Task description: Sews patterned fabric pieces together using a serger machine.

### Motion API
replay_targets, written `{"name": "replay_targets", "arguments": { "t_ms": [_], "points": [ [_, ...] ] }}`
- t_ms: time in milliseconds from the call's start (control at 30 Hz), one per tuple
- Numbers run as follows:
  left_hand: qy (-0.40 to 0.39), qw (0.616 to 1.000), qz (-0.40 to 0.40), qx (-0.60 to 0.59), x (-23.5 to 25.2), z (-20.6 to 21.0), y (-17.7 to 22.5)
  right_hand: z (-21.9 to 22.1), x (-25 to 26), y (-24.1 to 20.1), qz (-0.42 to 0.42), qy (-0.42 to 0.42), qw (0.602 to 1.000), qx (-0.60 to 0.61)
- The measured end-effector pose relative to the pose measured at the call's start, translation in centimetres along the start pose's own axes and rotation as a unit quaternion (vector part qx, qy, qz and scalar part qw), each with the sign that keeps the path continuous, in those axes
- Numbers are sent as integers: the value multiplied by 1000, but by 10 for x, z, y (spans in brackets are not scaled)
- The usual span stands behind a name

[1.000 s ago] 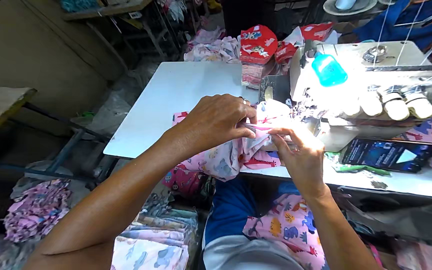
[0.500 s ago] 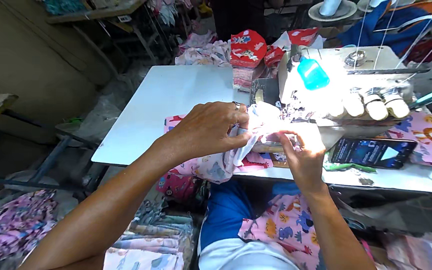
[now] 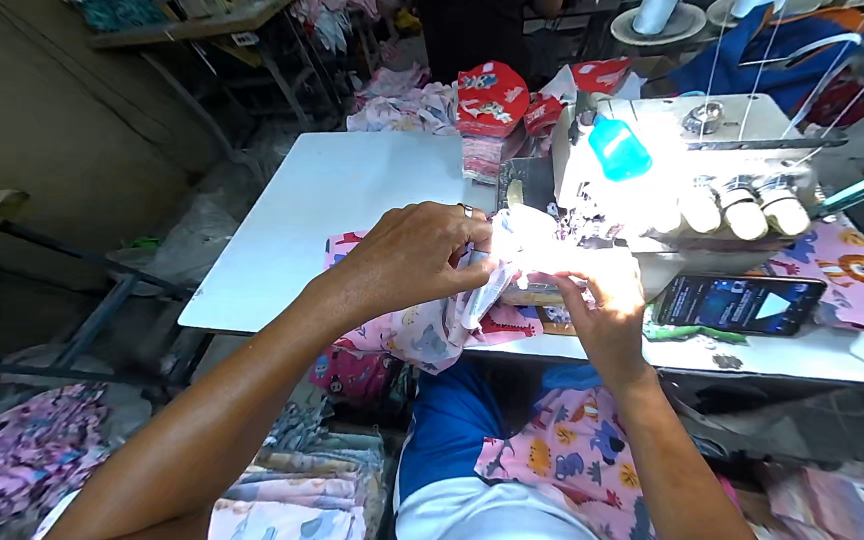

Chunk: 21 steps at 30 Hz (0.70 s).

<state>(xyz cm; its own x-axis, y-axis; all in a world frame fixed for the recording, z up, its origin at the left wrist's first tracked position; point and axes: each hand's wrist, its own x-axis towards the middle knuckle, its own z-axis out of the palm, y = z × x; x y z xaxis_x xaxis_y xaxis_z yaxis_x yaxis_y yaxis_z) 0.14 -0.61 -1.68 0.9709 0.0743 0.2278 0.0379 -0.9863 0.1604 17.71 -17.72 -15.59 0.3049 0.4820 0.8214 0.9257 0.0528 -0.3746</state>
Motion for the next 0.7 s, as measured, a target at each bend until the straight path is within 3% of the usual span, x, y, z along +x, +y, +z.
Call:
{"name": "replay_targets", "arguments": {
  "t_ms": [700],
  "points": [
    [40, 997, 57, 27, -7, 7, 17, -9, 14, 5, -4, -57, 998, 16]
  ]
}}
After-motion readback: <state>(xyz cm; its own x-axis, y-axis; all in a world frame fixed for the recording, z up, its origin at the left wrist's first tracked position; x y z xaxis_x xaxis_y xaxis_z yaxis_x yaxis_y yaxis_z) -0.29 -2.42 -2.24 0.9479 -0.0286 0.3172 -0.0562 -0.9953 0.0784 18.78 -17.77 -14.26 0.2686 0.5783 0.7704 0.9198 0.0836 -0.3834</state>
